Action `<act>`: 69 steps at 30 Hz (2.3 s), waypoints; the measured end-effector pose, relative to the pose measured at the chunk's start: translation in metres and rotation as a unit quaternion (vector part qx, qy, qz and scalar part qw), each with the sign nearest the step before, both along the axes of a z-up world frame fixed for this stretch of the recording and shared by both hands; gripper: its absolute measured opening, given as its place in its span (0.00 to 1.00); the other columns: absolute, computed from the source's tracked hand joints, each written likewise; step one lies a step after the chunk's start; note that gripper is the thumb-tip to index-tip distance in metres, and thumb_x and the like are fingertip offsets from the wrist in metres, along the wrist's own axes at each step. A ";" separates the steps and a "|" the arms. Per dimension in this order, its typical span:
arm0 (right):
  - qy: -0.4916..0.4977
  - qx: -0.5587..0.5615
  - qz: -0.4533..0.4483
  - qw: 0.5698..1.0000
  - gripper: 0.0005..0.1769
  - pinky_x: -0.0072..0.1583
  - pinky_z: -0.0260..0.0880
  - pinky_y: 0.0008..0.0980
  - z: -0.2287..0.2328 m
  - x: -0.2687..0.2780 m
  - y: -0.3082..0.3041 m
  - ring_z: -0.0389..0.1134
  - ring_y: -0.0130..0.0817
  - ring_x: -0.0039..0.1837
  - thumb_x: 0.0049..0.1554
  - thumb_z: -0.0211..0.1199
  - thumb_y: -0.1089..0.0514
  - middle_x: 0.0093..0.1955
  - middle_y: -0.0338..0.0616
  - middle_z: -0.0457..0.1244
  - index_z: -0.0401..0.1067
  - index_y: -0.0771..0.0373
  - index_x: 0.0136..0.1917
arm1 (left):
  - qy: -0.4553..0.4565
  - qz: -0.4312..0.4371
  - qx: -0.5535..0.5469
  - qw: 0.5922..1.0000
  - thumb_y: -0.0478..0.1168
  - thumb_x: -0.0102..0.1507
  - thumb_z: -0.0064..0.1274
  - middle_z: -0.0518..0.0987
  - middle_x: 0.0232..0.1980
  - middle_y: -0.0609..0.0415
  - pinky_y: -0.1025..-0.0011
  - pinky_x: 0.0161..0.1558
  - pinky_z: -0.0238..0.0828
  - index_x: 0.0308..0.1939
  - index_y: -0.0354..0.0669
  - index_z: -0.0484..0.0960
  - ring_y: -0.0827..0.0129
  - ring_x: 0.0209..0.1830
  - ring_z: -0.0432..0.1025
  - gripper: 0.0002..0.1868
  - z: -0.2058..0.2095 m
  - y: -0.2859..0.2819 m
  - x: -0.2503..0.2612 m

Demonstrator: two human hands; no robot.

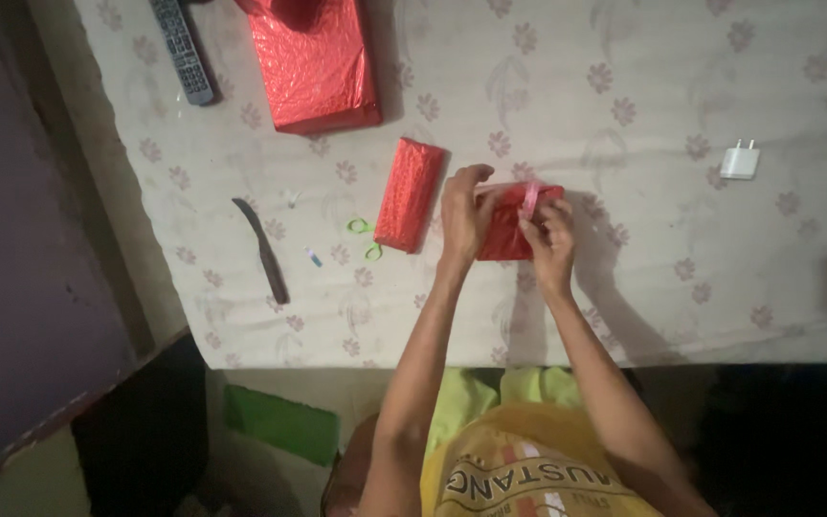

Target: The person wraps a small box in red foil paper on a table. They fold the paper around the box, secure it with tape, and use scissors to cut the tape. The wrapped gift is placed with other wrapped items on the table.

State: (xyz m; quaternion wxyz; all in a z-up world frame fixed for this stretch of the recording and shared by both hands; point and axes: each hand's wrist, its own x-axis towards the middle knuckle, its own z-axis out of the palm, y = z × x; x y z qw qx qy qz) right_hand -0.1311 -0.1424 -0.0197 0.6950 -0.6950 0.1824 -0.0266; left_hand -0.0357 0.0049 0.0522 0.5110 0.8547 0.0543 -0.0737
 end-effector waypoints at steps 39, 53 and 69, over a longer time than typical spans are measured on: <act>0.023 -0.012 0.166 0.986 0.19 0.67 0.70 0.35 0.025 0.008 -0.016 0.64 0.39 0.72 0.58 0.59 0.79 0.78 0.54 0.56 0.74 0.69 0.61 | 0.136 -0.081 -0.277 0.948 0.23 0.54 0.65 0.80 0.55 0.50 0.66 0.59 0.80 0.58 0.33 0.77 0.65 0.55 0.78 0.27 0.022 0.017 -0.007; 0.016 -0.067 0.175 0.982 0.16 0.64 0.71 0.33 0.038 0.014 -0.013 0.66 0.36 0.68 0.57 0.64 0.77 0.75 0.50 0.59 0.74 0.70 0.58 | 0.096 -0.088 -0.197 0.972 0.25 0.56 0.63 0.76 0.44 0.54 0.70 0.44 0.75 0.43 0.35 0.75 0.70 0.43 0.75 0.15 0.027 0.022 -0.011; 0.096 0.314 -0.030 0.944 0.16 0.63 0.75 0.34 0.011 0.017 -0.011 0.70 0.38 0.63 0.59 0.60 0.69 0.69 0.53 0.63 0.77 0.72 0.60 | -0.161 -0.140 -0.003 0.977 0.25 0.58 0.52 0.78 0.54 0.43 0.57 0.63 0.73 0.46 0.34 0.77 0.45 0.64 0.72 0.13 0.089 -0.005 -0.038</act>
